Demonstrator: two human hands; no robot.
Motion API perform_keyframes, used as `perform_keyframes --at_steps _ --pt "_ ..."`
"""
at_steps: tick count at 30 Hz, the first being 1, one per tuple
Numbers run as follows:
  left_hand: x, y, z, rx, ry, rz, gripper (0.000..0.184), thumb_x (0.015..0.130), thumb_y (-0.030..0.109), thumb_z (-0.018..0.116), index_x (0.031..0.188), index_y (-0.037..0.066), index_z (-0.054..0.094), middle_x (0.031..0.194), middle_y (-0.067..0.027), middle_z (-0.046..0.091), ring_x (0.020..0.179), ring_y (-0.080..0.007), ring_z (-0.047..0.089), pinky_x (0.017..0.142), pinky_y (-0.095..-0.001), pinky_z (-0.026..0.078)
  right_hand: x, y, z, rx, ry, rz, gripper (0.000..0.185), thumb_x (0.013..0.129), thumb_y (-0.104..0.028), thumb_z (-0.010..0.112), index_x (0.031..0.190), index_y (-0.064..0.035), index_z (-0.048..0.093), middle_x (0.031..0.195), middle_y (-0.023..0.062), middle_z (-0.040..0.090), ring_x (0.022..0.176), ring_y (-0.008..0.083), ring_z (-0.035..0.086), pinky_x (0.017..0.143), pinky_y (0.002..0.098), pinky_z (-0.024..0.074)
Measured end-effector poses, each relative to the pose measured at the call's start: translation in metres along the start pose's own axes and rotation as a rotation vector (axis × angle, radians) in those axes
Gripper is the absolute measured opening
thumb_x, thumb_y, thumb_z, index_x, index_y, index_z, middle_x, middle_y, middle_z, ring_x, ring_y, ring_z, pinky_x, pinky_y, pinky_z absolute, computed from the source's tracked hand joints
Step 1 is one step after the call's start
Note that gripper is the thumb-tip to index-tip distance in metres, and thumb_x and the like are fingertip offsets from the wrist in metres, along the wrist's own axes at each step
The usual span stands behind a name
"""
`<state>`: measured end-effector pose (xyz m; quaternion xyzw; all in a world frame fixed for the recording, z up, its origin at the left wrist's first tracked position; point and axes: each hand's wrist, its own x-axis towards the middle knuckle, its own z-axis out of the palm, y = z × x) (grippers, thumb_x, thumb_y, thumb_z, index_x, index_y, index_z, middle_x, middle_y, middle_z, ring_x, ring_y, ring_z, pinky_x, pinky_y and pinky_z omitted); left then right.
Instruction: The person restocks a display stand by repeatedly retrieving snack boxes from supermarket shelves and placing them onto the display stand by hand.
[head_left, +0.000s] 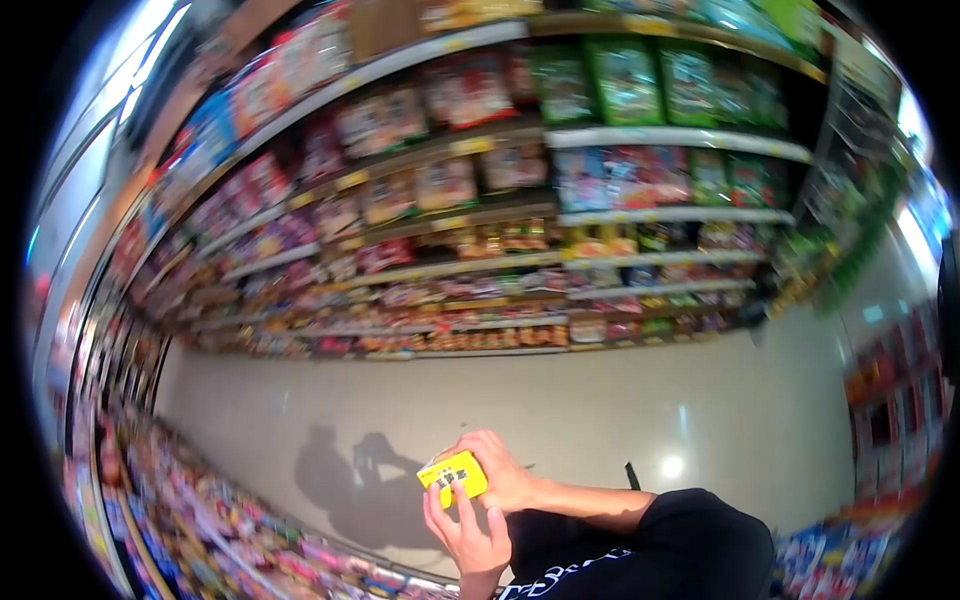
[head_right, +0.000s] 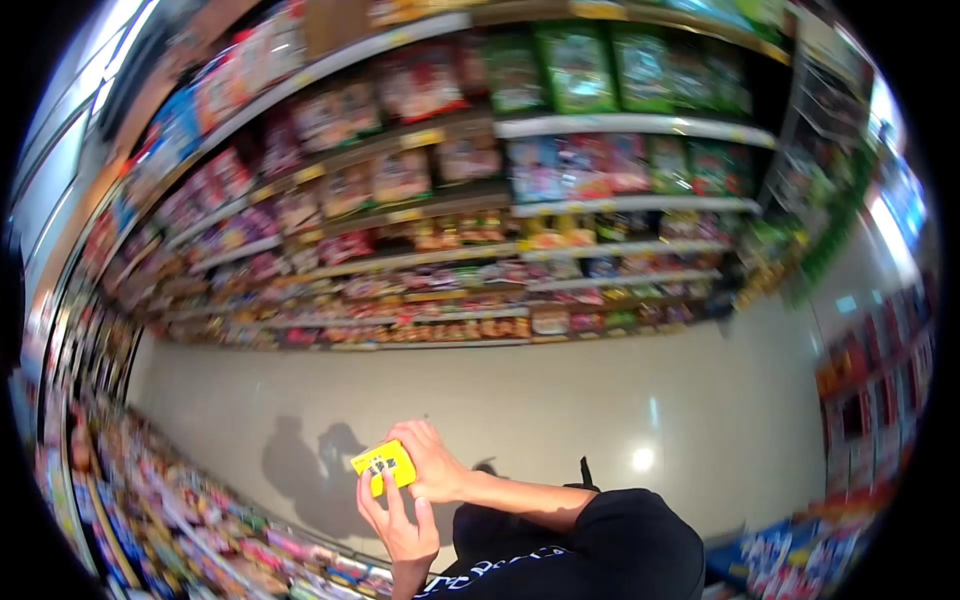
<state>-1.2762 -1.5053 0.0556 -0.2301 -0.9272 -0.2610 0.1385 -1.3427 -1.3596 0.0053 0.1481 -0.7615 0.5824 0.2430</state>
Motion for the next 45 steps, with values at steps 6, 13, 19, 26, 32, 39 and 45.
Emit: perform_keyframes --at_steps 6,13,19,26,32,39,45 --pt "0.074 0.062 0.074 -0.159 -0.393 0.463 0.064 0.099 0.033 0.065 0.150 -0.003 0.048 0.159 -0.0321 0.035 0.148 -0.0554 0.028 0.120 -0.0625 0.028 -0.048 0.012 -0.135 -0.293 0.463 0.271 0.063 0.064 -0.003 0.074 0.123 -0.0044 0.055 0.122 0.0174 0.057 0.117 0.0411 0.052 0.102 0.0487 0.0415" --pt "0.127 0.175 0.159 -0.329 -0.611 0.681 0.059 0.102 0.026 0.061 0.148 -0.007 0.045 0.162 -0.0285 0.034 0.150 -0.0528 0.028 0.122 -0.0579 0.026 -0.089 0.045 -0.245 -0.377 0.893 0.480 0.069 0.060 -0.002 0.071 0.127 -0.0034 0.056 0.124 0.0179 0.057 0.121 0.0397 0.052 0.104 0.0477 0.0418" --pt "0.173 0.251 0.243 -0.464 -0.708 0.736 0.067 0.096 0.032 0.069 0.143 -0.008 0.041 0.158 -0.0295 0.036 0.148 -0.0501 0.030 0.122 -0.0580 0.027 -0.098 0.062 -0.361 -0.596 0.765 0.681 0.075 0.063 -0.009 0.073 0.135 -0.0054 0.053 0.125 0.0170 0.056 0.122 0.0402 0.051 0.102 0.0486 0.0404" --pt "0.203 0.388 0.332 -0.665 -0.882 0.946 0.079 0.093 0.040 0.075 0.145 -0.008 0.039 0.159 -0.0308 0.034 0.149 -0.0518 0.028 0.122 -0.0587 0.026 -0.152 0.055 -0.490 -0.684 0.954 0.805 0.082 0.067 -0.014 0.077 0.143 -0.0064 0.049 0.129 0.0172 0.055 0.124 0.0401 0.052 0.103 0.0501 0.0412" --pt "0.171 0.524 0.399 -0.631 -1.080 1.438 0.084 0.092 0.041 0.075 0.149 -0.008 0.037 0.159 -0.0316 0.035 0.148 -0.0533 0.029 0.120 -0.0596 0.027 -0.247 -0.004 -0.559 -0.657 1.339 0.940 0.084 0.070 -0.016 0.080 0.146 -0.0052 0.047 0.131 0.0212 0.053 0.124 0.0421 0.053 0.107 0.0480 0.0451" --pt "0.065 0.693 0.448 -0.544 -1.030 1.704 0.087 0.091 0.042 0.076 0.149 -0.009 0.037 0.157 -0.0322 0.037 0.146 -0.0544 0.032 0.118 -0.0601 0.031 -0.385 -0.035 -0.659 -0.650 1.577 0.937 0.095 0.070 -0.024 0.086 0.152 -0.0013 0.044 0.136 0.0212 0.053 0.130 0.0375 0.053 0.110 0.0418 0.0454" --pt "-0.022 0.851 0.459 -0.603 -1.123 1.645 0.081 0.091 0.034 0.078 0.149 -0.006 0.039 0.154 -0.0316 0.042 0.141 -0.0498 0.041 0.118 -0.0543 0.035 -0.500 -0.106 -0.769 -0.548 1.694 0.846 0.093 0.072 -0.027 0.092 0.148 0.0018 0.047 0.142 0.0208 0.054 0.133 0.0318 0.055 0.111 0.0395 0.0455"
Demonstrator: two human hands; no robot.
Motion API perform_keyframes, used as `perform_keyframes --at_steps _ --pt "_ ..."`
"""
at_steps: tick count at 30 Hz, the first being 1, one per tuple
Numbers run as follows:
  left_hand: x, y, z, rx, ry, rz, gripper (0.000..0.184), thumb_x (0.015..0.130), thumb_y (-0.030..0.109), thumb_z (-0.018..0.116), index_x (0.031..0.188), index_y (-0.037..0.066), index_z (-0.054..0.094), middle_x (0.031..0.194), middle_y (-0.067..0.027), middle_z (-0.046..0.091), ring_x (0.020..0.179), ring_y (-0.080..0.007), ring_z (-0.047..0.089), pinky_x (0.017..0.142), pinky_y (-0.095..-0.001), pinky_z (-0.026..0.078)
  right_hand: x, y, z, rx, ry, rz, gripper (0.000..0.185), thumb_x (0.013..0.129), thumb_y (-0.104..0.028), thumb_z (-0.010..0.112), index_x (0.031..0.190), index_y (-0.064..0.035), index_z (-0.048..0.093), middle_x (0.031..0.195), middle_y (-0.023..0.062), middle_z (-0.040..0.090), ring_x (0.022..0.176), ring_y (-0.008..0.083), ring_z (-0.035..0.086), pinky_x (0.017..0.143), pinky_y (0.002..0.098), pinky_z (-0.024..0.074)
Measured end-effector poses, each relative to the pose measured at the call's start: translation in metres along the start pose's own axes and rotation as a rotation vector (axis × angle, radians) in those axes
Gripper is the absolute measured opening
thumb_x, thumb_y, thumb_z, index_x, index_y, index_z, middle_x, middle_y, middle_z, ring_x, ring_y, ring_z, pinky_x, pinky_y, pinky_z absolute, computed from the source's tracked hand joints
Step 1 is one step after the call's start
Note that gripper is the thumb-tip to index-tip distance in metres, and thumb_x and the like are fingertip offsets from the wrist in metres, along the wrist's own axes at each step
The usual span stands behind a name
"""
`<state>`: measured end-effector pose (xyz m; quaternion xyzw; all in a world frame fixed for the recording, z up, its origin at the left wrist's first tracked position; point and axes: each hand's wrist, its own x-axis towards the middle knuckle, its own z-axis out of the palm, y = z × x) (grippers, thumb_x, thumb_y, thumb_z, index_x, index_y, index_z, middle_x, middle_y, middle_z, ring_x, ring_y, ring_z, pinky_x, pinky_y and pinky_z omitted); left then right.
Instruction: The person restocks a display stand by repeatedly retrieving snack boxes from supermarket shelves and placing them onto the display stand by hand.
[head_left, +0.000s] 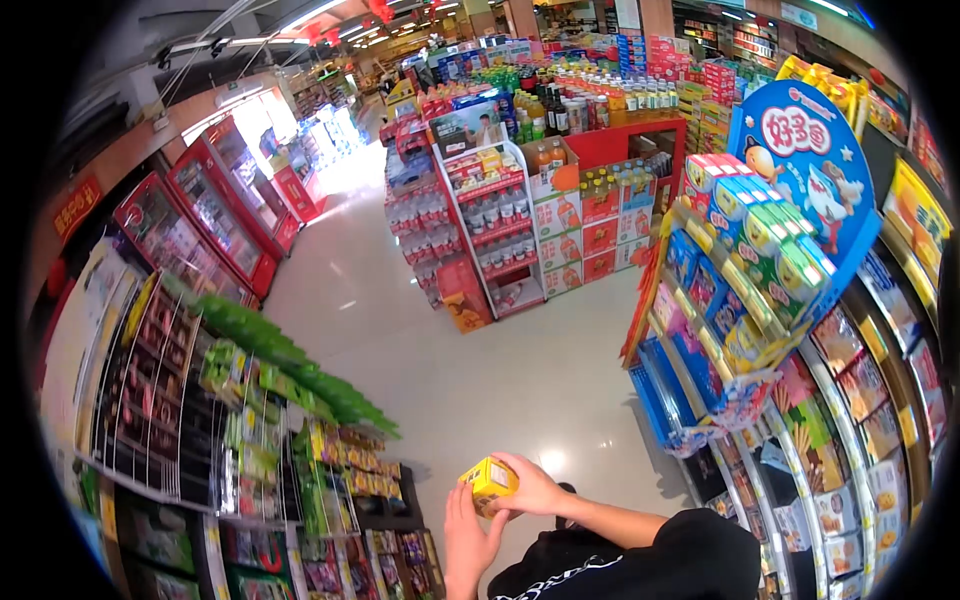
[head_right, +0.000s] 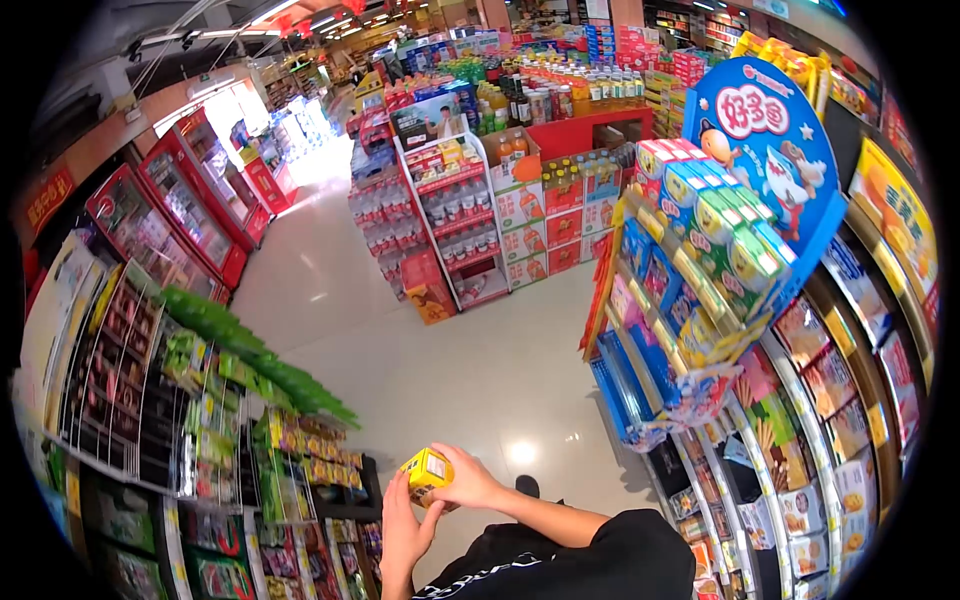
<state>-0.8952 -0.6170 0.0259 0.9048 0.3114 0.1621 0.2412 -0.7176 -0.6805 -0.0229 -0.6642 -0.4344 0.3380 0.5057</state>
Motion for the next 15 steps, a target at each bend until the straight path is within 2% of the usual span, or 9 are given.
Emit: perform_keyframes --at_steps 3,5,6,8,9,12,13,15 --pt "0.084 0.009 0.006 0.025 -0.024 0.033 0.078 0.091 0.033 0.078 0.148 -0.005 0.041 0.151 -0.0305 0.047 0.138 -0.0467 0.047 0.116 -0.0517 0.038 0.059 0.009 -0.058 0.091 0.043 -0.021 0.090 0.073 -0.021 0.094 0.147 0.0026 0.048 0.138 0.0189 0.060 0.129 0.0258 0.059 0.109 0.0370 0.0484" --pt "0.127 0.009 0.010 0.084 -0.030 0.052 0.079 0.092 0.031 0.077 0.151 -0.005 0.039 0.150 -0.0302 0.048 0.137 -0.0449 0.050 0.114 -0.0489 0.042 0.090 0.018 -0.085 0.104 0.105 -0.076 0.089 0.074 -0.021 0.094 0.146 0.0031 0.049 0.137 0.0180 0.061 0.128 0.0249 0.059 0.108 0.0363 0.0487" --pt "0.145 0.007 0.017 -0.018 -0.029 0.026 0.079 0.092 0.031 0.076 0.152 -0.005 0.038 0.150 -0.0303 0.047 0.136 -0.0450 0.050 0.114 -0.0495 0.042 0.106 0.019 -0.101 0.106 0.141 -0.110 0.088 0.074 -0.021 0.094 0.146 0.0034 0.049 0.136 0.0176 0.061 0.127 0.0245 0.060 0.108 0.0359 0.0489" --pt "0.184 0.002 0.031 -0.224 -0.015 -0.016 0.081 0.094 0.031 0.074 0.154 -0.005 0.034 0.151 -0.0304 0.046 0.135 -0.0452 0.050 0.113 -0.0508 0.041 0.125 0.017 -0.128 0.301 0.220 -0.059 0.085 0.079 -0.021 0.091 0.147 0.0042 0.046 0.135 0.0174 0.061 0.125 0.0235 0.060 0.107 0.0360 0.0491" --pt "0.202 0.005 0.037 -0.339 -0.069 -0.087 0.083 0.097 0.029 0.072 0.158 -0.005 0.027 0.151 -0.0296 0.045 0.135 -0.0418 0.053 0.111 -0.0479 0.045 0.133 0.025 -0.135 0.415 0.269 -0.043 0.085 0.081 -0.022 0.090 0.148 0.0048 0.045 0.135 0.0176 0.061 0.125 0.0236 0.060 0.107 0.0364 0.0489" --pt "0.253 -0.008 0.086 -0.821 -0.202 -0.190 0.082 0.100 0.029 0.068 0.159 -0.006 0.023 0.146 -0.0289 0.051 0.130 -0.0394 0.057 0.107 -0.0451 0.048 0.162 0.045 -0.153 0.635 0.398 0.028 0.081 0.089 -0.022 0.084 0.149 0.0076 0.039 0.134 0.0171 0.060 0.123 0.0226 0.060 0.105 0.0352 0.0492" --pt "0.272 -0.001 0.086 -0.887 -0.359 -0.229 0.078 0.105 0.029 0.061 0.160 -0.005 0.018 0.146 -0.0260 0.052 0.130 -0.0324 0.058 0.110 -0.0439 0.046 0.171 0.055 -0.154 0.648 0.448 0.073 0.080 0.090 -0.023 0.084 0.149 0.0076 0.039 0.134 0.0174 0.059 0.123 0.0226 0.060 0.105 0.0349 0.0496" --pt "0.310 0.004 0.104 -0.757 -0.366 -0.128 0.076 0.105 0.031 0.060 0.159 -0.005 0.021 0.144 -0.0260 0.054 0.129 -0.0333 0.059 0.109 -0.0432 0.046 0.190 0.072 -0.158 0.591 0.533 0.150 0.079 0.093 -0.027 0.080 0.149 0.0080 0.038 0.134 0.0194 0.059 0.121 0.0235 0.061 0.102 0.0356 0.0509"
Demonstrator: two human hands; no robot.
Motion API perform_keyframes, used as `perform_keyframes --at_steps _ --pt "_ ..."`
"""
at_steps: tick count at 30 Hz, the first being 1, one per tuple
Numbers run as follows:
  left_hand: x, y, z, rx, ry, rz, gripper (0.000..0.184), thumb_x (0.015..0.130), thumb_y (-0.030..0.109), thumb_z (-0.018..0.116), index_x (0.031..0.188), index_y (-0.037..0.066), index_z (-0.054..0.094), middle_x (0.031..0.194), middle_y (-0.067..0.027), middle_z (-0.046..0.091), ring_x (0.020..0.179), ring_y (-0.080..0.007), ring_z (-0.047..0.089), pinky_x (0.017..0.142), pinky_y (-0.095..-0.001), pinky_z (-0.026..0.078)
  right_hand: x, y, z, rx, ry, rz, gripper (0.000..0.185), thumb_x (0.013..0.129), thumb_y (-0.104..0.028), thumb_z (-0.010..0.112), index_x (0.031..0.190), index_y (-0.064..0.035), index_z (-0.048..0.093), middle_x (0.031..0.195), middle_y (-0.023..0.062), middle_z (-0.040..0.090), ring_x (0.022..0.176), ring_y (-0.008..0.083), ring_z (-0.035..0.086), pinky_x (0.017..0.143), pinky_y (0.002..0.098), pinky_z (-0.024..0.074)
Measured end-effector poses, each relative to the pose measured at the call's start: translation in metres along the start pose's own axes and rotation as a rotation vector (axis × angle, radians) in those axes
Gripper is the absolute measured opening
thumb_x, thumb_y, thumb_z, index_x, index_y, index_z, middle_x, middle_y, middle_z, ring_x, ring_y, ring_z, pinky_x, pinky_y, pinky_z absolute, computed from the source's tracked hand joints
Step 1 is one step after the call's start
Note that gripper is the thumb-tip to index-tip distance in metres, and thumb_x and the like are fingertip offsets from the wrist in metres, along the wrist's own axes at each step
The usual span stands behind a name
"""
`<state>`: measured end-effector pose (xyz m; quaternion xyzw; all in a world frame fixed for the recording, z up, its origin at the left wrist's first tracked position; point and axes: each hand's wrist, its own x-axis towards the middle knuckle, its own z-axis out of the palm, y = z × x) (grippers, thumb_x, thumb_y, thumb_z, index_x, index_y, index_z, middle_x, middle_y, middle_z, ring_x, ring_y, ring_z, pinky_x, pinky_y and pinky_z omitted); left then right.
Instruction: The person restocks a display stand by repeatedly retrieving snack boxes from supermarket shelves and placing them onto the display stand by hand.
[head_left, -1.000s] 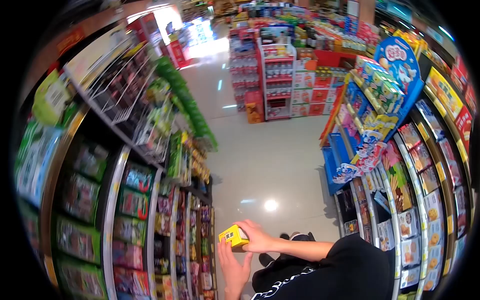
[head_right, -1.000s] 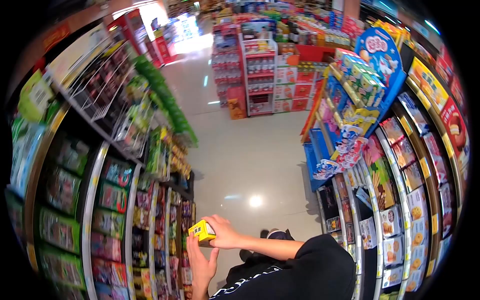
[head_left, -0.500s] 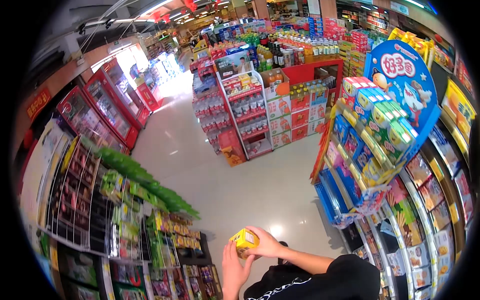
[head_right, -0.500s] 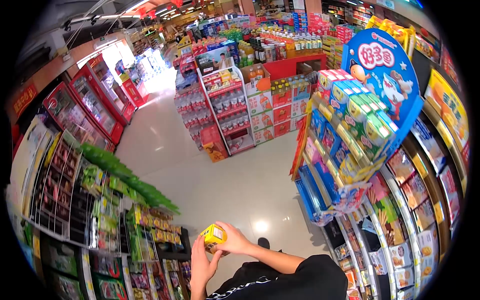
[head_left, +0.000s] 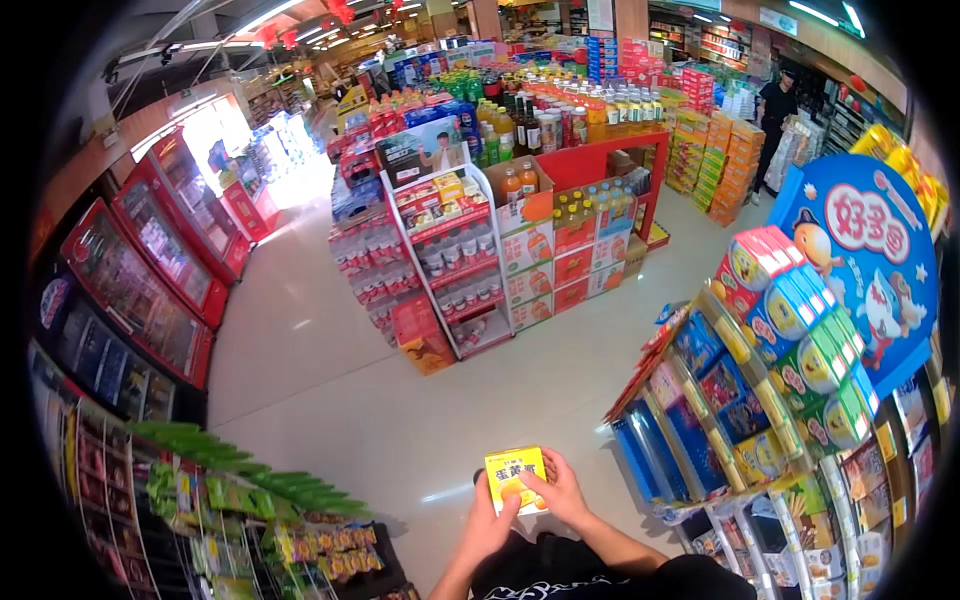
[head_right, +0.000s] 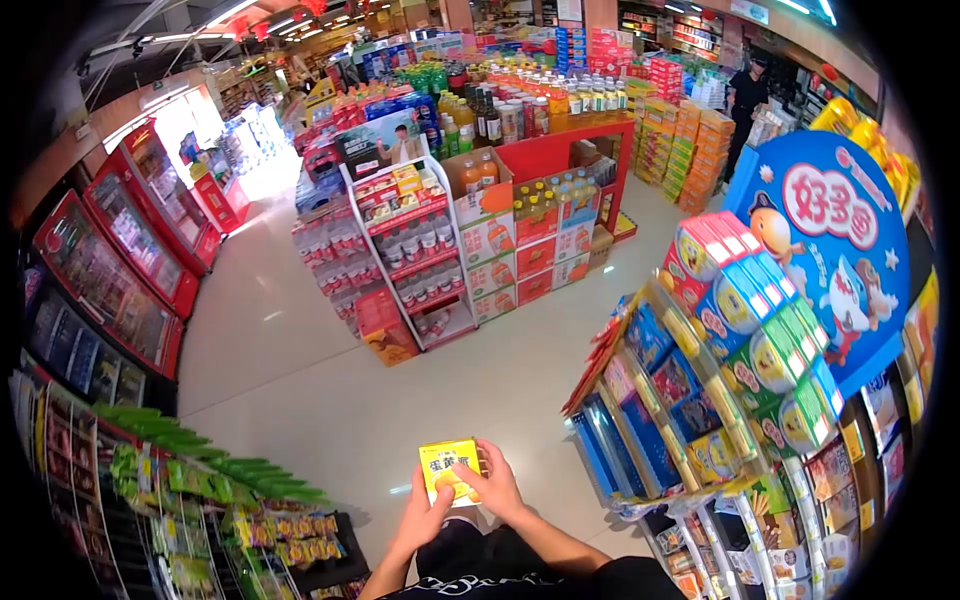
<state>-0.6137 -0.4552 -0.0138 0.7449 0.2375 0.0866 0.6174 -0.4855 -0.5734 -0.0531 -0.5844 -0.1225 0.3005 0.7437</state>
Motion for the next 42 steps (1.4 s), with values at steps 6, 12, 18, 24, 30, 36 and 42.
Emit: perform_keyframes --at_steps 6,12,18,24,30,36,42 --pt "0.156 -0.004 -0.030 0.016 -0.012 0.119 0.069 0.105 0.041 0.058 0.152 -0.005 0.036 0.133 -0.0269 0.062 0.125 -0.0368 0.062 0.106 -0.0431 0.047 0.127 -0.020 0.010 -0.155 0.077 0.057 0.080 0.095 -0.030 0.077 0.150 0.0088 0.034 0.136 0.0206 0.058 0.118 0.0251 0.064 0.089 0.0326 0.0582" --pt "0.328 0.023 -0.112 -0.198 -0.050 -0.056 0.066 0.107 0.042 0.055 0.151 -0.003 0.037 0.126 -0.0197 0.065 0.116 -0.0292 0.063 0.102 -0.0403 0.049 0.266 -0.101 0.075 -0.305 -0.061 -0.008 0.082 0.096 -0.028 0.076 0.155 0.0066 0.031 0.141 0.0213 0.057 0.122 0.0269 0.063 0.094 0.0372 0.0563" --pt "0.442 0.045 -0.163 -0.215 -0.031 0.129 0.062 0.110 0.041 0.052 0.150 -0.004 0.036 0.132 -0.0169 0.058 0.112 -0.0215 0.058 0.095 -0.0340 0.049 0.373 -0.102 0.107 -0.395 -0.080 -0.116 0.082 0.101 -0.035 0.068 0.160 0.0019 0.026 0.145 0.0249 0.053 0.126 0.0306 0.059 0.098 0.0391 0.0523" --pt "0.486 0.032 -0.176 -0.181 0.018 0.022 0.060 0.112 0.047 0.039 0.148 -0.002 0.039 0.125 -0.0132 0.062 0.094 -0.0173 0.064 0.069 -0.0298 0.052 0.468 -0.075 0.109 -0.598 -0.135 -0.060 0.073 0.107 -0.049 0.048 0.159 -0.0008 0.030 0.142 0.0286 0.057 0.131 0.0404 0.056 0.108 0.0432 0.0444" --pt "0.560 -0.004 -0.190 -0.040 0.123 0.080 0.057 0.112 0.041 0.041 0.147 -0.004 0.039 0.135 -0.0224 0.054 0.118 -0.0329 0.059 0.098 -0.0438 0.048 0.566 -0.096 0.127 -0.510 -0.186 -0.031 0.066 0.110 -0.045 0.048 0.151 0.0057 0.042 0.144 0.0256 0.056 0.133 0.0335 0.056 0.110 0.0389 0.0435" --pt "0.665 0.019 -0.243 0.212 0.263 0.193 0.056 0.109 0.033 0.051 0.150 -0.004 0.041 0.147 -0.0283 0.042 0.135 -0.0438 0.044 0.114 -0.0493 0.034 0.694 -0.078 0.159 -0.503 -0.211 -0.226 0.059 0.109 -0.042 0.051 0.143 0.0062 0.049 0.139 0.0274 0.054 0.130 0.0396 0.054 0.111 0.0436 0.0413" --pt "0.770 0.041 -0.277 0.324 0.478 0.307 0.060 0.107 0.037 0.055 0.148 -0.005 0.043 0.150 -0.0278 0.039 0.139 -0.0437 0.041 0.117 -0.0513 0.031 0.800 -0.109 0.187 -0.403 -0.238 -0.297 0.061 0.107 -0.040 0.056 0.149 0.0023 0.043 0.149 0.0258 0.044 0.139 0.0390 0.045 0.113 0.0437 0.0394"
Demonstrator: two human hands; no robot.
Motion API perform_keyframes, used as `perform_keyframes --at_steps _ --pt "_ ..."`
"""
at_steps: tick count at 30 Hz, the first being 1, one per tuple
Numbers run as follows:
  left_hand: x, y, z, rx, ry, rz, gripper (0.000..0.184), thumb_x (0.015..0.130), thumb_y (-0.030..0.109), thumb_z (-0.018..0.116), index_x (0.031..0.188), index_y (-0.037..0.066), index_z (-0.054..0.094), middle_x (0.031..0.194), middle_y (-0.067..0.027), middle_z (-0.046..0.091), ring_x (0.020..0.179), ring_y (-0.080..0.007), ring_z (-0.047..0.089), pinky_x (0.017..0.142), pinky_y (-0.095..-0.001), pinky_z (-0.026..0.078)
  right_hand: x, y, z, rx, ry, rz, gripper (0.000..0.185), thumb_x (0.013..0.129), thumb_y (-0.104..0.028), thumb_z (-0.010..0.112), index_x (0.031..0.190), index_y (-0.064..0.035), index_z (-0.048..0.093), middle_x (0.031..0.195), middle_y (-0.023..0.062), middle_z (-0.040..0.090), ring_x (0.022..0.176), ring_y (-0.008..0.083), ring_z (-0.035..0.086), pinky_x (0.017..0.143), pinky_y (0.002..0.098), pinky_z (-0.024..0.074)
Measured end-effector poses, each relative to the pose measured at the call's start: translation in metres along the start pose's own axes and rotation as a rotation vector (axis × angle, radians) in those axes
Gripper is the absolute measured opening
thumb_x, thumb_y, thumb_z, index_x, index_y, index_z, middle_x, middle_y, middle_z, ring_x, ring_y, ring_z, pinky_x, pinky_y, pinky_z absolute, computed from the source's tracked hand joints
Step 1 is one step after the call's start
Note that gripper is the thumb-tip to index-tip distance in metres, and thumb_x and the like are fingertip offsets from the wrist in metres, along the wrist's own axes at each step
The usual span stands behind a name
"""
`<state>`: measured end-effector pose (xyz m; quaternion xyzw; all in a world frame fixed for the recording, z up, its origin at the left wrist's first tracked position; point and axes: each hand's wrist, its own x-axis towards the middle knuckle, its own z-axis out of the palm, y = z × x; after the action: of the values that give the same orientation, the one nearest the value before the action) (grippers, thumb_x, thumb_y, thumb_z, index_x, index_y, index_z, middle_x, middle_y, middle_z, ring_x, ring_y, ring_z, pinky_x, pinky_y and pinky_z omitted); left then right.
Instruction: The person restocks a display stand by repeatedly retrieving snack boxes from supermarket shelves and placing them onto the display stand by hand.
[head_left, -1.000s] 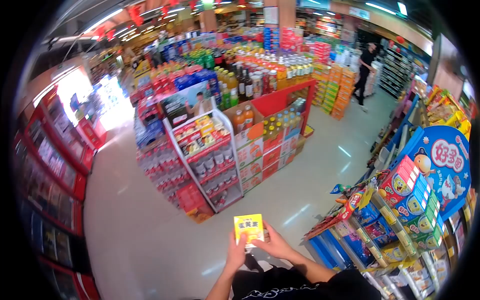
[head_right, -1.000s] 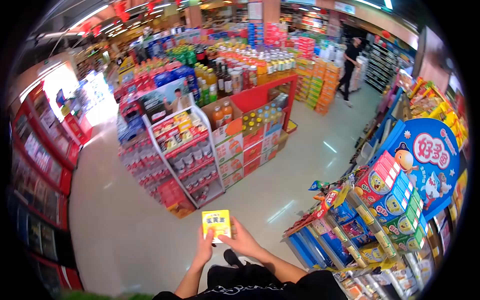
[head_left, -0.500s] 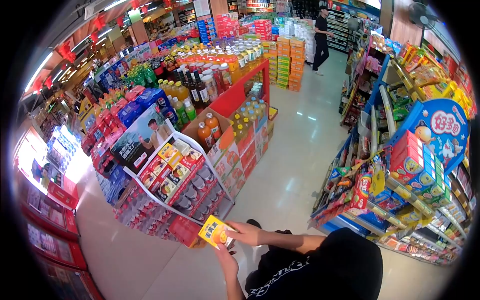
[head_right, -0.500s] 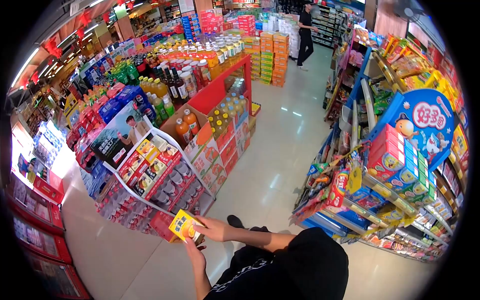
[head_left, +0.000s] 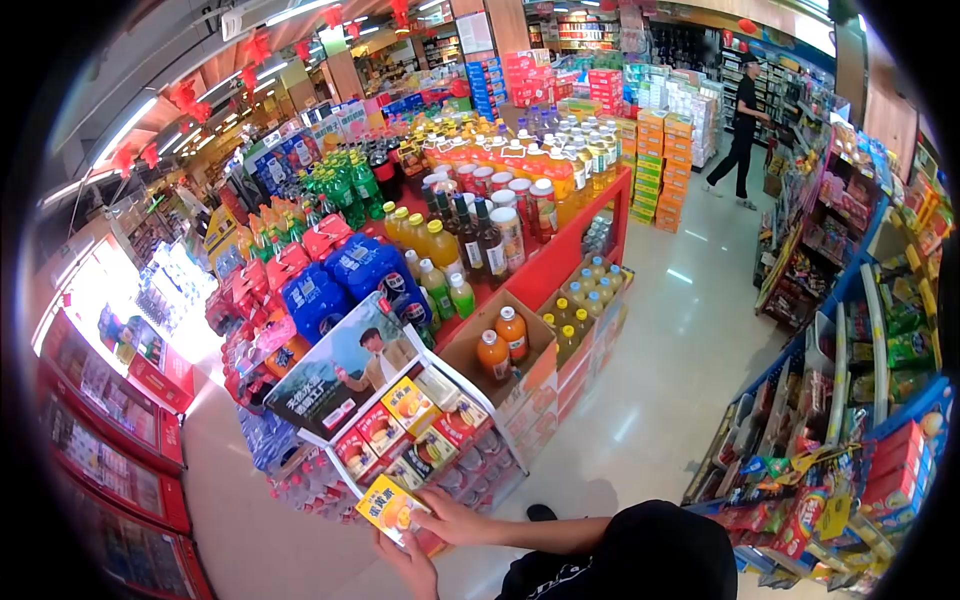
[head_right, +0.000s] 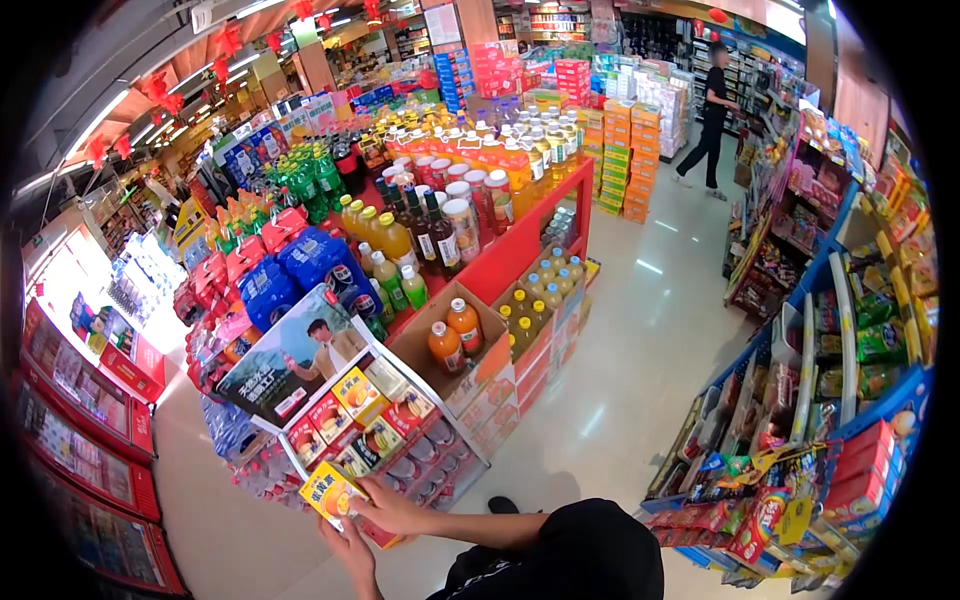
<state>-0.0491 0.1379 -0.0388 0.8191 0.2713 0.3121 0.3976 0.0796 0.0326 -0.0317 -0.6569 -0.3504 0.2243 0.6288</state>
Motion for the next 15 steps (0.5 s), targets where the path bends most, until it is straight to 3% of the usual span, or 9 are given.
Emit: perform_keyframes --at_steps 5,6,11,13,15 --pt "0.082 -0.011 0.003 0.126 0.019 0.095 0.068 0.100 0.043 0.063 0.146 -0.005 0.045 0.153 -0.0291 0.038 0.144 -0.0462 0.037 0.118 -0.0532 0.029 0.085 0.024 0.009 0.082 0.093 -0.050 0.055 0.105 -0.031 0.061 0.144 0.0048 0.046 0.143 0.0242 0.050 0.134 0.0359 0.050 0.111 0.0412 0.0411" --pt "0.099 -0.007 -0.002 0.148 -0.013 0.083 0.076 0.095 0.042 0.070 0.148 -0.005 0.042 0.157 -0.0308 0.034 0.147 -0.0476 0.034 0.120 -0.0537 0.029 0.103 0.022 0.011 0.090 0.110 -0.082 0.054 0.105 -0.030 0.061 0.144 0.0049 0.047 0.141 0.0241 0.051 0.133 0.0353 0.051 0.111 0.0406 0.0413" --pt "0.159 -0.061 -0.011 0.261 -0.033 -0.039 0.086 0.089 0.035 0.081 0.152 -0.005 0.037 0.161 -0.0343 0.027 0.150 -0.0502 0.028 0.122 -0.0529 0.028 0.170 0.020 0.030 0.021 0.091 -0.019 0.049 0.105 -0.029 0.059 0.138 0.0063 0.052 0.128 0.0263 0.061 0.121 0.0362 0.061 0.102 0.0420 0.0469" --pt "0.174 -0.093 -0.010 0.260 -0.057 -0.003 0.084 0.090 0.034 0.080 0.151 -0.005 0.037 0.156 -0.0341 0.036 0.147 -0.0462 0.036 0.120 -0.0504 0.033 0.186 0.027 0.039 0.020 0.133 0.016 0.044 0.105 -0.030 0.060 0.130 0.0059 0.058 0.116 0.0250 0.067 0.109 0.0365 0.068 0.093 0.0414 0.0521" --pt "0.183 -0.119 -0.006 -0.122 -0.123 -0.098 0.079 0.092 0.030 0.079 0.150 -0.006 0.038 0.147 -0.0323 0.048 0.137 -0.0413 0.050 0.114 -0.0476 0.040 0.190 0.034 0.047 0.086 0.167 0.076 0.044 0.106 -0.032 0.059 0.128 0.0058 0.059 0.109 0.0232 0.070 0.098 0.0349 0.072 0.086 0.0407 0.0553"
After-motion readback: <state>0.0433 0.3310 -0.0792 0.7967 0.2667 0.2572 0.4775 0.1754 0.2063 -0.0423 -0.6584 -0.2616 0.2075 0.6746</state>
